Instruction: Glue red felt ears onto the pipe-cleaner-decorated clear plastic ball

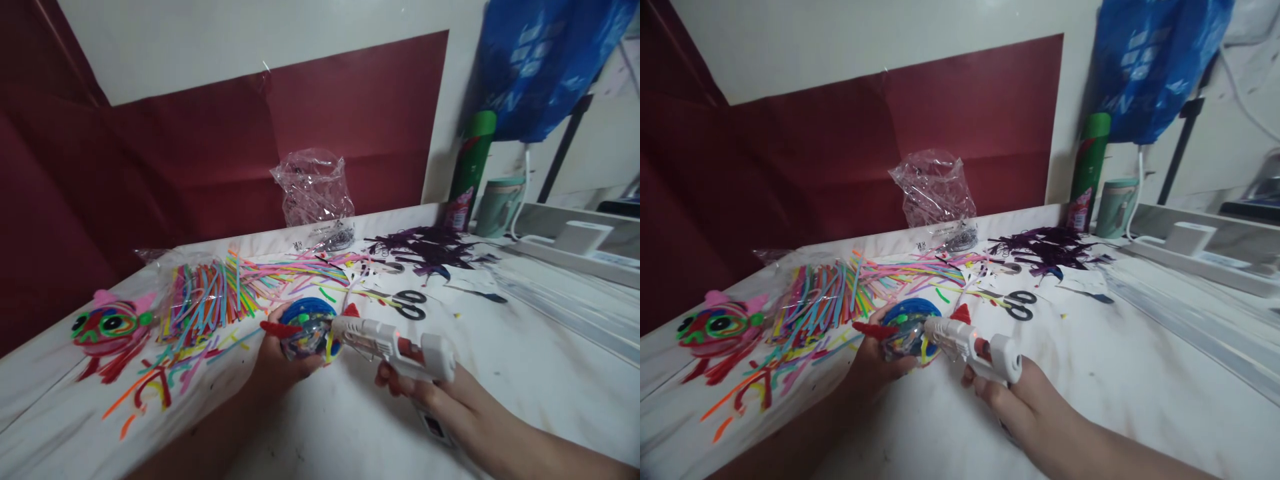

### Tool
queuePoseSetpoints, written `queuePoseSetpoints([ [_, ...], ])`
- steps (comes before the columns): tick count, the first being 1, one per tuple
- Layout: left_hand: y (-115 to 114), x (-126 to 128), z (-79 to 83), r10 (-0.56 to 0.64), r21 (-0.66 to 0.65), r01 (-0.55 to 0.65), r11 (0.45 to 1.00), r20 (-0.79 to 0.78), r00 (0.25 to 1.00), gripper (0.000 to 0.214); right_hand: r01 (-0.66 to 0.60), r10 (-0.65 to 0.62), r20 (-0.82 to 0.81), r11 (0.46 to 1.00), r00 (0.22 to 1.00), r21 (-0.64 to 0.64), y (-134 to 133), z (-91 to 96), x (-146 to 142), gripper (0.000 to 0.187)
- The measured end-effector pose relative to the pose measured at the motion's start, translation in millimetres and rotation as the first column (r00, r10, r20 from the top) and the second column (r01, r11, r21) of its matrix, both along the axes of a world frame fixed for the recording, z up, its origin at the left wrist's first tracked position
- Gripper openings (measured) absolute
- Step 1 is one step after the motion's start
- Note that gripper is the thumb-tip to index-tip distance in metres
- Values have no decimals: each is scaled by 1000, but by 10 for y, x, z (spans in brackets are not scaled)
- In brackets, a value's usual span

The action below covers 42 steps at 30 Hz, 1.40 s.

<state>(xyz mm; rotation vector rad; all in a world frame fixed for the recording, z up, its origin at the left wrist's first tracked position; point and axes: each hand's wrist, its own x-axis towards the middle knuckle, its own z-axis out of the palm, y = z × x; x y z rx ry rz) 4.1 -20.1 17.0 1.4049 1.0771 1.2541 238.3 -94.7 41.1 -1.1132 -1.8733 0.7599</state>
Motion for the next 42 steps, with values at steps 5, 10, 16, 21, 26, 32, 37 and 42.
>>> queuePoseSetpoints([
  [5, -8, 21, 17, -14, 13, 14, 1000, 21, 1000, 97, 38, -37, 47, 999, 998, -2, -14, 7, 8, 24],
  [10, -22, 10, 38, -12, 18, 12, 1000, -7, 1000, 96, 20, -21, 76, 1000, 997, 6, -34, 13, 3, 28],
  [16, -8, -8, 1, -17, 6, 16, 1000, 24, 1000, 100, 65, -64, 53, 997, 997, -33, -11, -59, 27, 33],
  [21, -9, -7, 5, -3, 3, 3, 1000, 4, 1000, 101, 55, -54, 43, 998, 998, -37, -9, -95, 53, 32],
  [26, -3, -11, -3, -13, -2, 13, 1000, 20, 1000, 103, 64, -63, 49, 997, 997, -31, 6, -75, 50, 26],
  [32, 25, -30, -30, 6, -23, -6, 1000, 9, 1000, 102, 48, -43, 40, 991, 998, -125, 2, 7, 17, 27],
  [37, 30, -37, -27, 30, 15, -30, 999, -26, 999, 102, 24, -20, 24, 979, 1000, -201, -39, 63, 1, 23],
  [42, 18, -25, -29, 14, 1, -14, 1000, 3, 1000, 103, 25, -20, 27, 983, 999, -180, -35, 39, -4, 24],
])
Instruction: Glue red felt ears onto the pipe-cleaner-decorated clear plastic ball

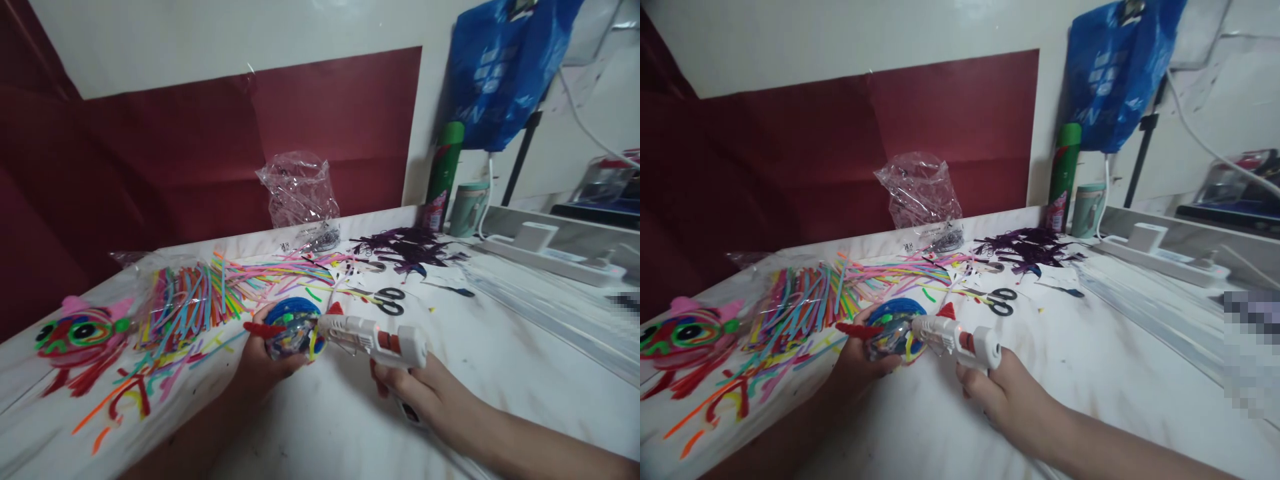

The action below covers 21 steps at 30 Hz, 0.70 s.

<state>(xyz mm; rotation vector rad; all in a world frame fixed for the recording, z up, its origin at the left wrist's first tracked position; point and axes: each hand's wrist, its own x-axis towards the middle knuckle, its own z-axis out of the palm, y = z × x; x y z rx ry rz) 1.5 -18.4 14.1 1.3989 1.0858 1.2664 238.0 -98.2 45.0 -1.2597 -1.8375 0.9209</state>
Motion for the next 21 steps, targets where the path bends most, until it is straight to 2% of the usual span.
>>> queuePoseSetpoints([
  [3, -10, 7, 16, -10, -6, 10, 1000, 12, 1000, 104, -1, 0, 10, 995, 1000, 98, 18, -33, 7, 25],
  [5, -17, 9, 31, -19, -11, 19, 1000, 1, 1000, 103, 1, -2, 13, 993, 1000, 117, 25, -49, 12, 26],
  [14, -11, 7, -10, -29, 46, 28, 999, 31, 999, 99, 14, -16, 24, 995, 1000, 103, -18, -27, -6, 26],
  [19, 1, -10, -38, -14, 46, 12, 999, 38, 999, 98, 25, -25, 4, 1000, 1000, -7, 10, -43, 4, 29],
  [21, -1, -9, -29, -24, 51, 22, 998, 44, 999, 99, 35, -35, -9, 999, 999, -13, 23, -52, 14, 29],
])
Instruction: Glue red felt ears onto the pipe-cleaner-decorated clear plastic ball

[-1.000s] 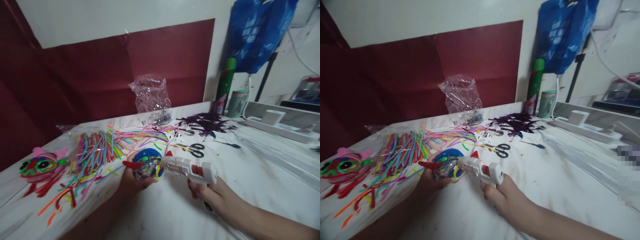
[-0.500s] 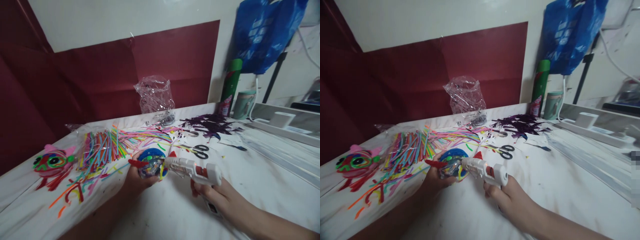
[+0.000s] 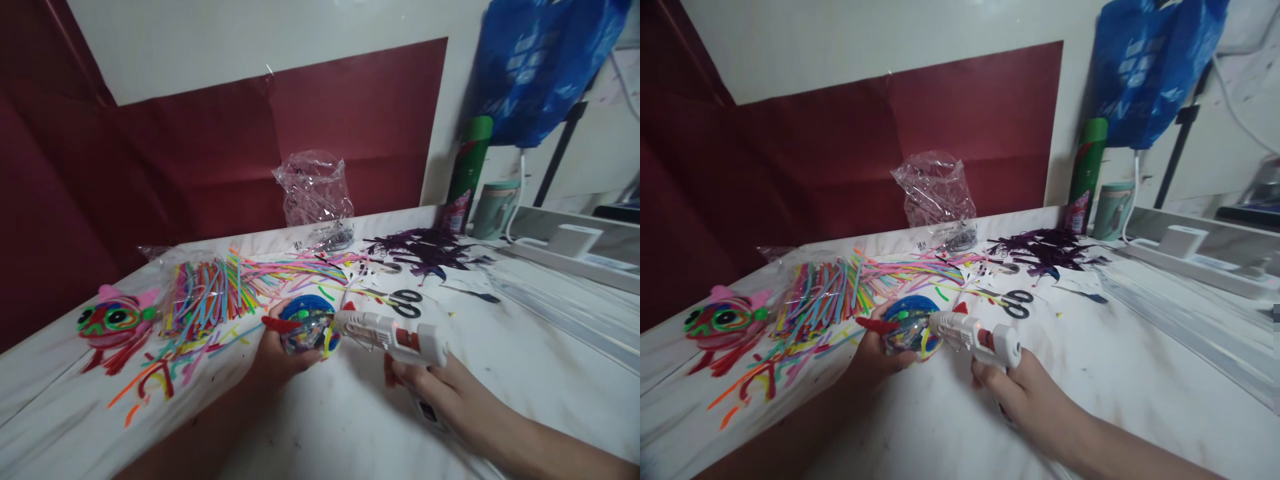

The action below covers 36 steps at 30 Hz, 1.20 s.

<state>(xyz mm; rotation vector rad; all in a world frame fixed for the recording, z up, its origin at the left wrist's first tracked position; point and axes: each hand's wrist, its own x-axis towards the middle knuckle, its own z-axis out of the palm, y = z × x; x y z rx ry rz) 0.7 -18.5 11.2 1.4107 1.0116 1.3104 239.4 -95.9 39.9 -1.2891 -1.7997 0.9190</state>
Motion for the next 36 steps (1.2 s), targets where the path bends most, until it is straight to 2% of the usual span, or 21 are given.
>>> queuePoseSetpoints([
  [5, -10, 14, 27, -25, -6, 25, 1000, -10, 1000, 101, 5, -6, -8, 1000, 1000, -25, -2, -3, 4, 31],
  [11, 7, -2, -6, -7, 2, 7, 1000, -21, 1000, 103, -4, 4, 10, 1000, 1000, 4, -23, 21, -17, 31],
  [16, 21, -24, -11, -45, 0, 45, 999, -37, 998, 99, 19, -19, 7, 1000, 1000, 1, -6, 3, 6, 31],
  [21, 15, -10, -34, -10, 22, 11, 1000, -41, 999, 91, 35, -34, 17, 998, 999, -46, -10, 11, 11, 35],
  [25, 19, -15, -44, -12, 32, 13, 999, -38, 999, 93, 17, -17, 19, 1000, 1000, -23, -30, 42, 0, 32],
  [30, 35, -35, -27, -42, 43, 45, 998, -68, 997, 91, 14, -20, -48, 991, 999, -130, -15, -4, 5, 35],
  [33, 39, -29, -29, -23, 65, 28, 998, -82, 996, 89, 16, -23, -80, 996, 996, -90, -3, -47, 8, 34],
  [36, 31, -2, -40, 5, 73, -1, 997, -59, 998, 90, 52, -56, -43, 995, 997, -82, 3, -55, 7, 37],
])
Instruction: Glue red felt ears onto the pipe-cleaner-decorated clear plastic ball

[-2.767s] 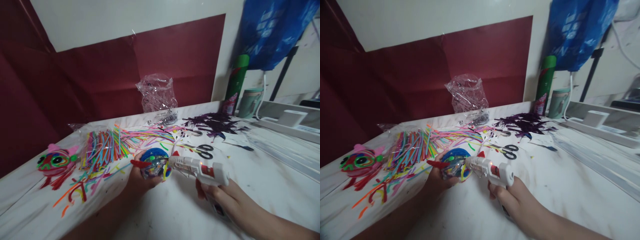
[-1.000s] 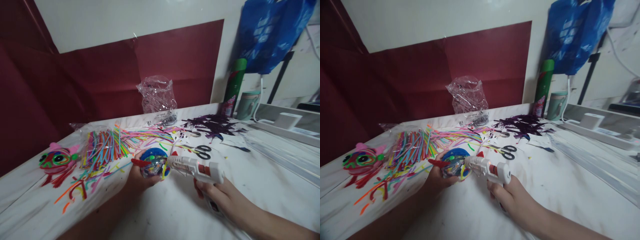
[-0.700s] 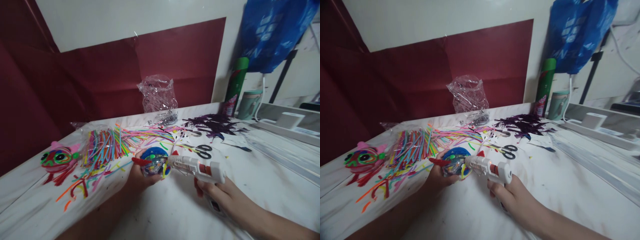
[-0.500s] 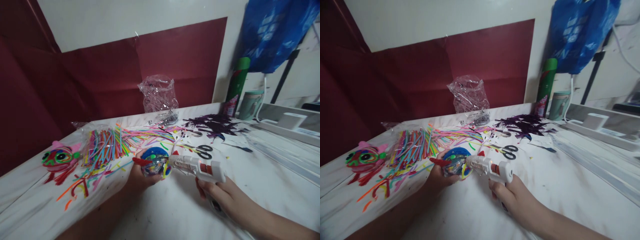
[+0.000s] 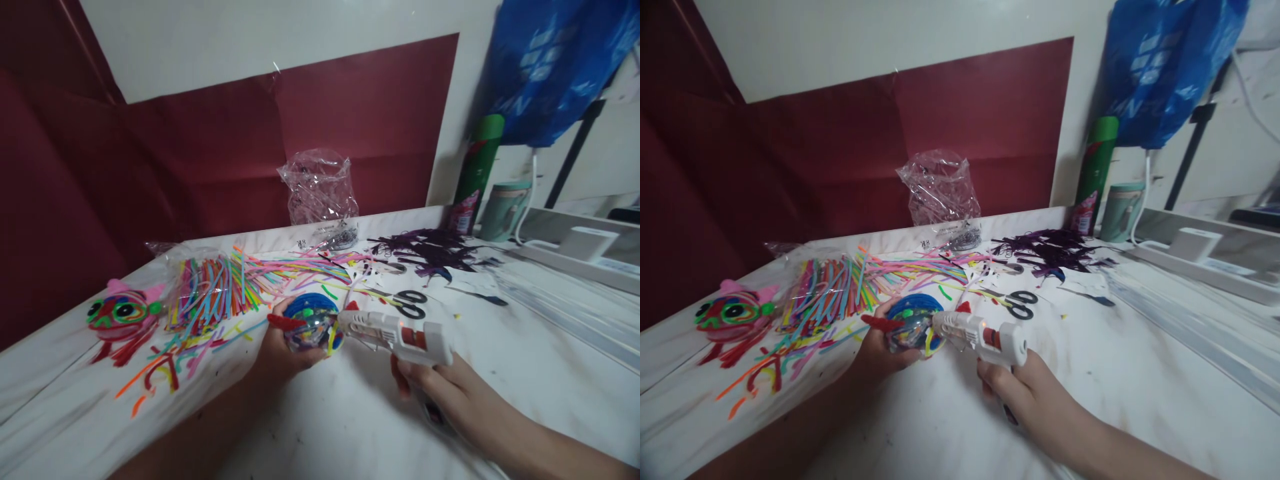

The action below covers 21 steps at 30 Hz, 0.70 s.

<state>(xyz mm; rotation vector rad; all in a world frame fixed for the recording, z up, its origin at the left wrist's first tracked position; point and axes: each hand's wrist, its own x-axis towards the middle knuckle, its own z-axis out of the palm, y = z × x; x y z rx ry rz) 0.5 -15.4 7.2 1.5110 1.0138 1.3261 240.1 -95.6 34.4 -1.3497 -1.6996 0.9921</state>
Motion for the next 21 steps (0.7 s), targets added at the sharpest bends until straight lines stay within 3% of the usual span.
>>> queuePoseSetpoints([
  [5, -32, 47, 2, 26, 1, -26, 1000, 68, 997, 88, 5, -3, 42, 999, 999, -44, -1, 28, -1, 39],
  [21, -38, 27, 13, 28, -39, -26, 999, 61, 998, 93, 3, -3, 8, 999, 1000, -50, 7, 20, 2, 36],
])
